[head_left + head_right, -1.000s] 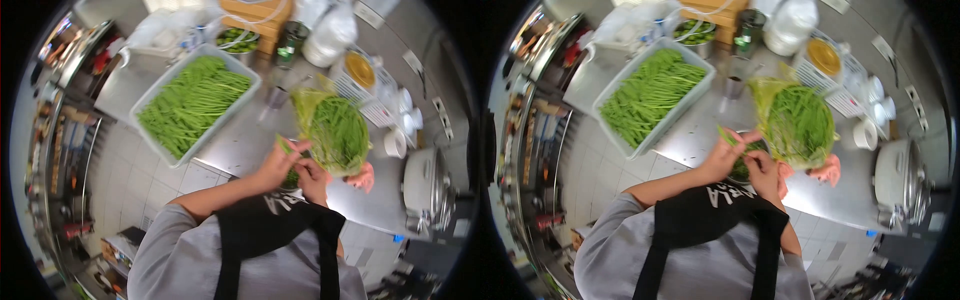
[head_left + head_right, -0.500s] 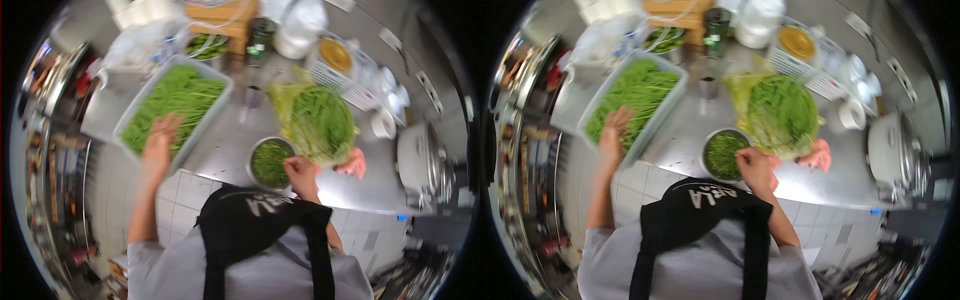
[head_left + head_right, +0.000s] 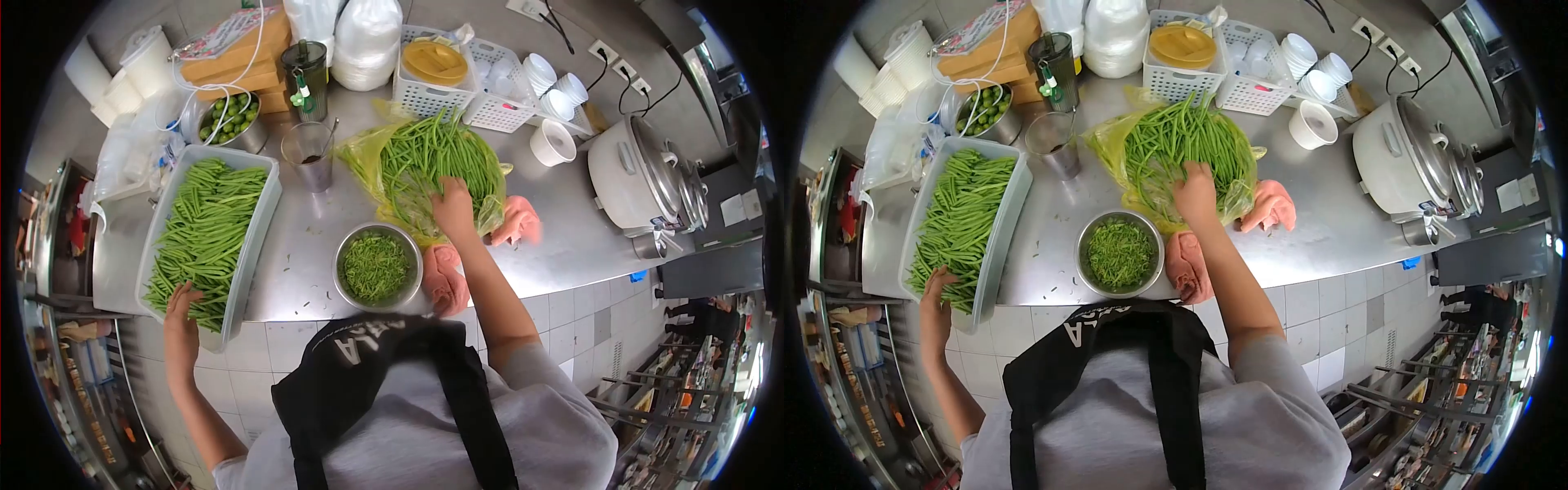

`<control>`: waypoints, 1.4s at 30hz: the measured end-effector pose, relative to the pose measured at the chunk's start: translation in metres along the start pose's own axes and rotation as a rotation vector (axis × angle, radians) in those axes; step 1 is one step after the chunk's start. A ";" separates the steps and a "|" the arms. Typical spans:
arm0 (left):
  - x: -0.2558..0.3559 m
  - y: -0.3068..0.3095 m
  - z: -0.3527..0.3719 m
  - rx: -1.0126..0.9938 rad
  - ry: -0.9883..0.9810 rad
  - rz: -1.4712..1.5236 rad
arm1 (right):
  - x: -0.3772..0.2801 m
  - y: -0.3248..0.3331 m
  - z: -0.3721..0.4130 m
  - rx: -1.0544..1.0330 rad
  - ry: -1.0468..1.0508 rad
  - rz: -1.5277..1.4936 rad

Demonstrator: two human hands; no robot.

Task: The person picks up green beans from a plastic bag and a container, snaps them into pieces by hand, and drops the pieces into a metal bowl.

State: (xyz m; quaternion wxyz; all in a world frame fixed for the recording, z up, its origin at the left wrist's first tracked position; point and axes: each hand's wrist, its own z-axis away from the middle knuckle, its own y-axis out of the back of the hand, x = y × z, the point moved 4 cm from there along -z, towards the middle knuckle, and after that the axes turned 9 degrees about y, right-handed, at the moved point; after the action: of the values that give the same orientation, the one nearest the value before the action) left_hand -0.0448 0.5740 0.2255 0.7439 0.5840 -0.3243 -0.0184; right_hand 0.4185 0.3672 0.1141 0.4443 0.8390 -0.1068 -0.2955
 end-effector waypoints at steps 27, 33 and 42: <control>0.094 -0.051 0.002 -0.100 -0.258 0.359 | 0.022 0.049 0.004 -0.425 -0.815 -0.946; 0.149 -0.077 -0.003 -0.234 -0.343 0.763 | 0.008 0.056 0.032 -0.274 -0.873 -1.367; 0.214 -0.159 -0.008 -0.857 -0.053 1.443 | -0.120 0.089 0.040 -0.344 -0.534 -1.837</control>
State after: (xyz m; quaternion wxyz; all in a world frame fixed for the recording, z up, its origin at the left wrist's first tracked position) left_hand 0.1845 0.4436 0.1830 0.7226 -0.1006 -0.6008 0.3267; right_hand 0.3058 0.3415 0.2169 0.1184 0.4244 0.5371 -0.7193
